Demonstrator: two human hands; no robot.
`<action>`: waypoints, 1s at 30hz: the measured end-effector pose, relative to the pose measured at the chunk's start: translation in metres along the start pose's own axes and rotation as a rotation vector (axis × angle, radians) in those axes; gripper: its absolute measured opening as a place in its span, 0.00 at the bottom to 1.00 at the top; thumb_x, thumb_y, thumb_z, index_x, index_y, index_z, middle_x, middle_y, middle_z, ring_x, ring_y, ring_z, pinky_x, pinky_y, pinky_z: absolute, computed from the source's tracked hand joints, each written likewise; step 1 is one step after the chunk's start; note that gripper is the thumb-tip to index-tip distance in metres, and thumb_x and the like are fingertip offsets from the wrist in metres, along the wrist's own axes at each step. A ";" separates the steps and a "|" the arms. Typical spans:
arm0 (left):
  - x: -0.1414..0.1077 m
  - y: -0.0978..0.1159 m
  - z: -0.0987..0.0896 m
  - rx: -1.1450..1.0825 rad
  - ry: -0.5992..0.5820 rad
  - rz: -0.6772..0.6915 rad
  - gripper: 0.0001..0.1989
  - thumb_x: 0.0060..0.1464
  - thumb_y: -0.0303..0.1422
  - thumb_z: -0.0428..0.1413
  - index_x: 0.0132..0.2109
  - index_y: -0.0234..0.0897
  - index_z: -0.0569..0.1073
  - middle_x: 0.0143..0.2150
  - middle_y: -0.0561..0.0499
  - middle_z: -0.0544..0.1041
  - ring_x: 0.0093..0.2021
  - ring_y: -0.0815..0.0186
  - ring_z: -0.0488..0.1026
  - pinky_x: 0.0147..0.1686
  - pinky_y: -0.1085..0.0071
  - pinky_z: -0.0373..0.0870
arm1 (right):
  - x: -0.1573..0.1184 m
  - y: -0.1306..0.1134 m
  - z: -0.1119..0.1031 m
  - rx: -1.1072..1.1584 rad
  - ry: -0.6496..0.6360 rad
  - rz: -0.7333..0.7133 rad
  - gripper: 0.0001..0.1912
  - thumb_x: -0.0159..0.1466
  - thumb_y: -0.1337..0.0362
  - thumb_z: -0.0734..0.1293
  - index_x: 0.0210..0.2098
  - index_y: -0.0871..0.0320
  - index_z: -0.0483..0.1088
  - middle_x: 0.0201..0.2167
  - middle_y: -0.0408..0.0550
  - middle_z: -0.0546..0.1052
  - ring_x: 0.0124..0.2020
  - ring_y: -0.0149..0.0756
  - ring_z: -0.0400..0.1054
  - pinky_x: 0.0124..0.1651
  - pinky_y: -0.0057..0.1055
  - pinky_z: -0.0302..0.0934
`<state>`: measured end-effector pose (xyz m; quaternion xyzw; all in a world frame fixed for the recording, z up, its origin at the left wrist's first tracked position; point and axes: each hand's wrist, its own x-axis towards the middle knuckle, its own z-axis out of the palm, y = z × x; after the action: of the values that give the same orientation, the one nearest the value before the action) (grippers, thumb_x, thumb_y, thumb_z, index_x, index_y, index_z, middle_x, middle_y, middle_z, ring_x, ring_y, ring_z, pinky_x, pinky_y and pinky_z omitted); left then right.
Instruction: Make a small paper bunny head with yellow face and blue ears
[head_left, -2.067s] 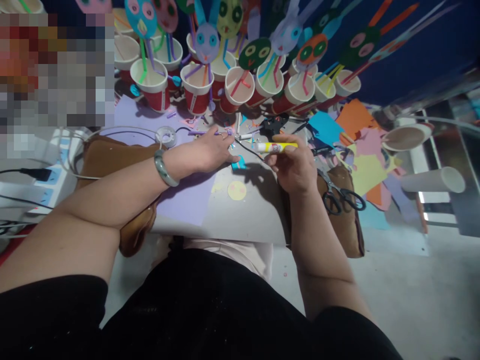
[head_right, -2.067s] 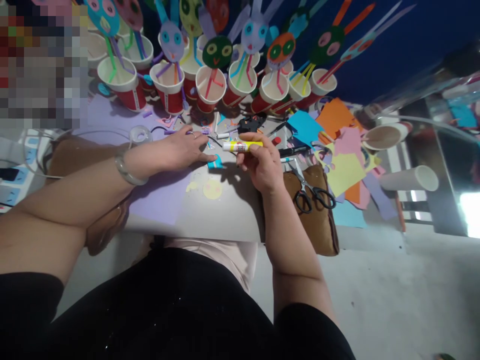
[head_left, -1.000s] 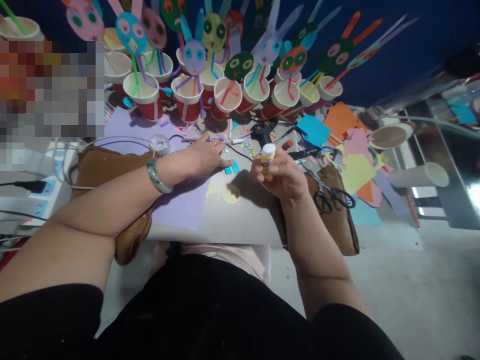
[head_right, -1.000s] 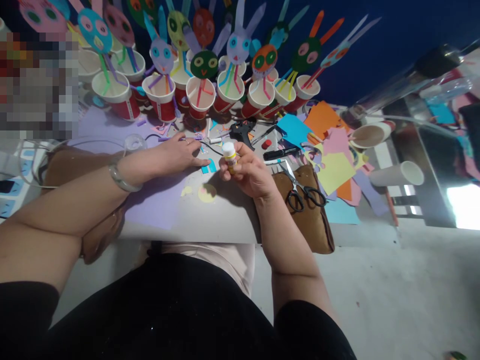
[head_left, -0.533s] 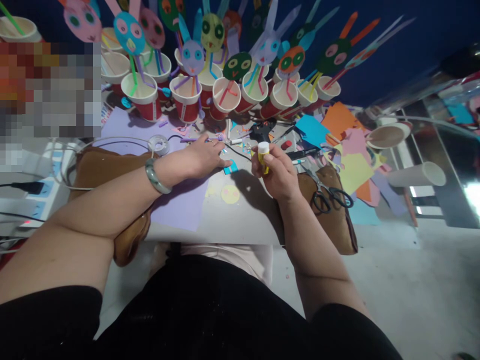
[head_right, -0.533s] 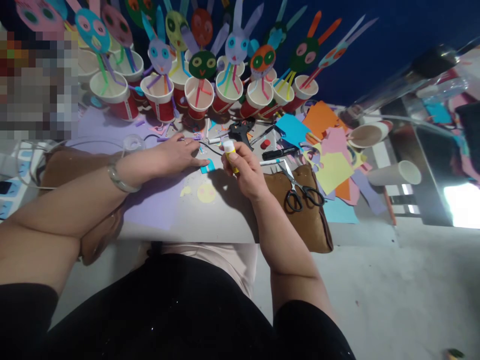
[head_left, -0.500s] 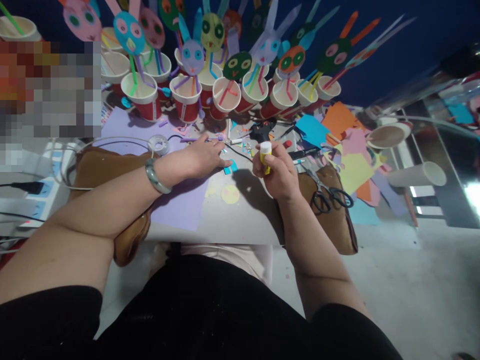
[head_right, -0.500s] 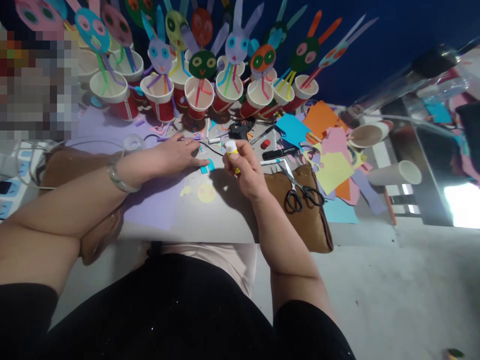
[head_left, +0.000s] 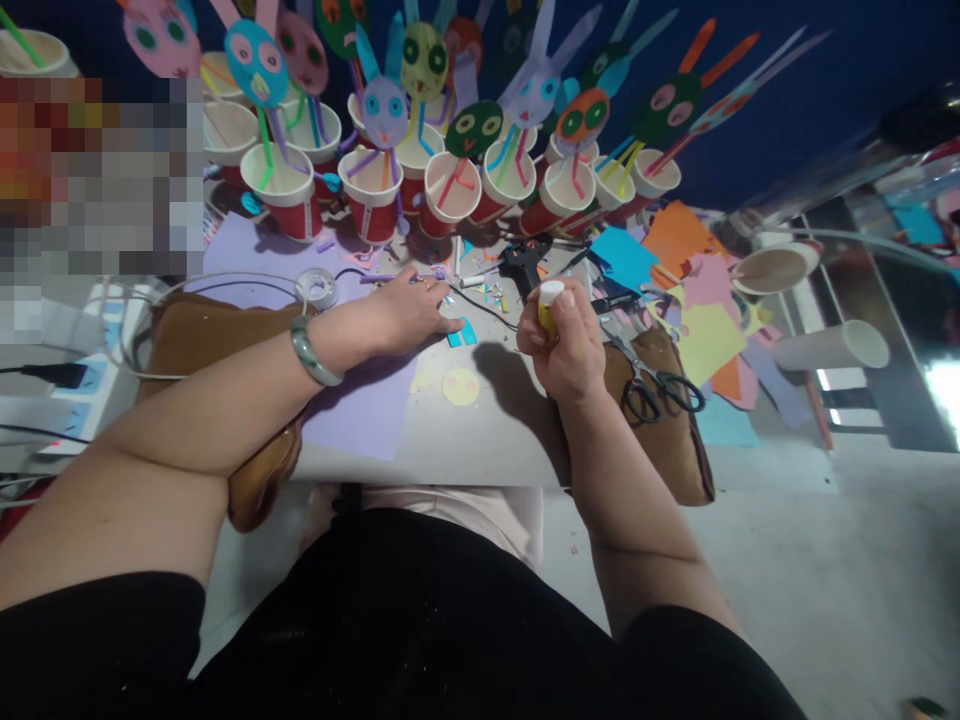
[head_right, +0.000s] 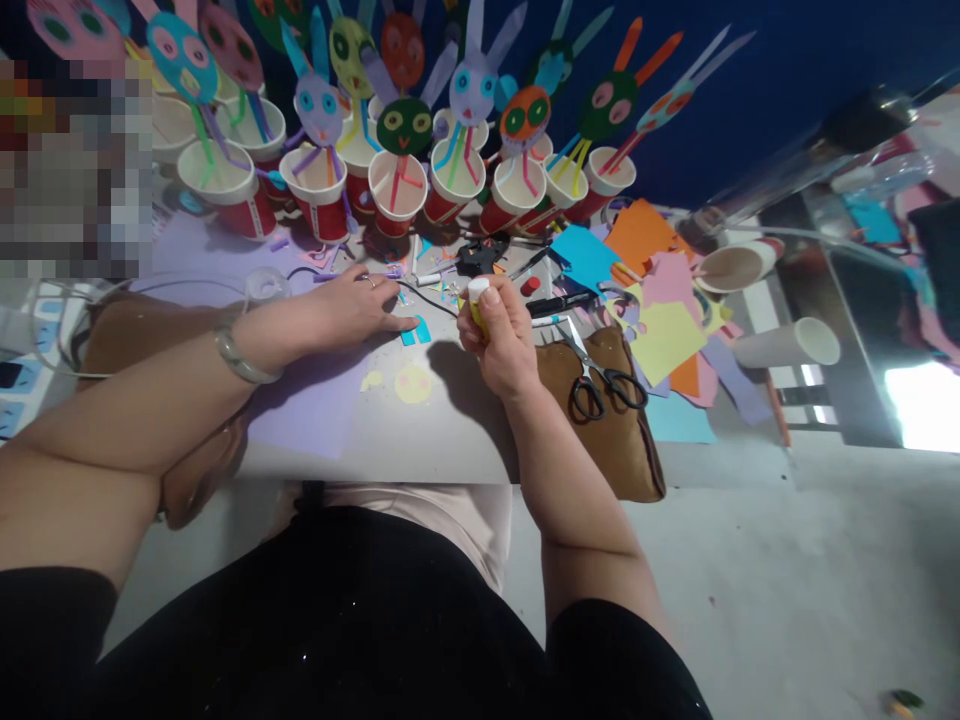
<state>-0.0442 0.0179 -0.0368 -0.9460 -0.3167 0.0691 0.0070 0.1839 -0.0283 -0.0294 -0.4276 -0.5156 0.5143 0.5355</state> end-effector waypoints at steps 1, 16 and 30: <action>0.000 0.000 -0.001 -0.008 0.005 -0.003 0.23 0.65 0.33 0.51 0.64 0.54 0.74 0.58 0.41 0.74 0.60 0.50 0.69 0.59 0.52 0.56 | 0.000 -0.001 0.000 0.007 -0.003 0.004 0.24 0.60 0.35 0.69 0.35 0.48 0.66 0.20 0.37 0.57 0.19 0.29 0.52 0.20 0.28 0.45; -0.001 -0.006 0.003 -0.092 0.047 0.029 0.23 0.65 0.29 0.51 0.63 0.54 0.75 0.54 0.42 0.76 0.57 0.53 0.70 0.59 0.54 0.56 | 0.013 0.009 -0.012 0.061 0.001 0.155 0.27 0.57 0.33 0.69 0.34 0.49 0.62 0.19 0.34 0.56 0.15 0.27 0.46 0.18 0.30 0.43; -0.004 -0.003 -0.013 -0.155 0.106 0.047 0.23 0.65 0.28 0.50 0.64 0.45 0.74 0.55 0.40 0.75 0.57 0.55 0.71 0.58 0.56 0.59 | 0.016 0.015 -0.010 0.139 -0.004 0.072 0.18 0.58 0.50 0.72 0.41 0.49 0.64 0.30 0.39 0.75 0.29 0.33 0.70 0.30 0.32 0.66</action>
<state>-0.0475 0.0178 -0.0228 -0.9532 -0.2979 -0.0056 -0.0511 0.1915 -0.0102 -0.0435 -0.4066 -0.4640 0.5687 0.5440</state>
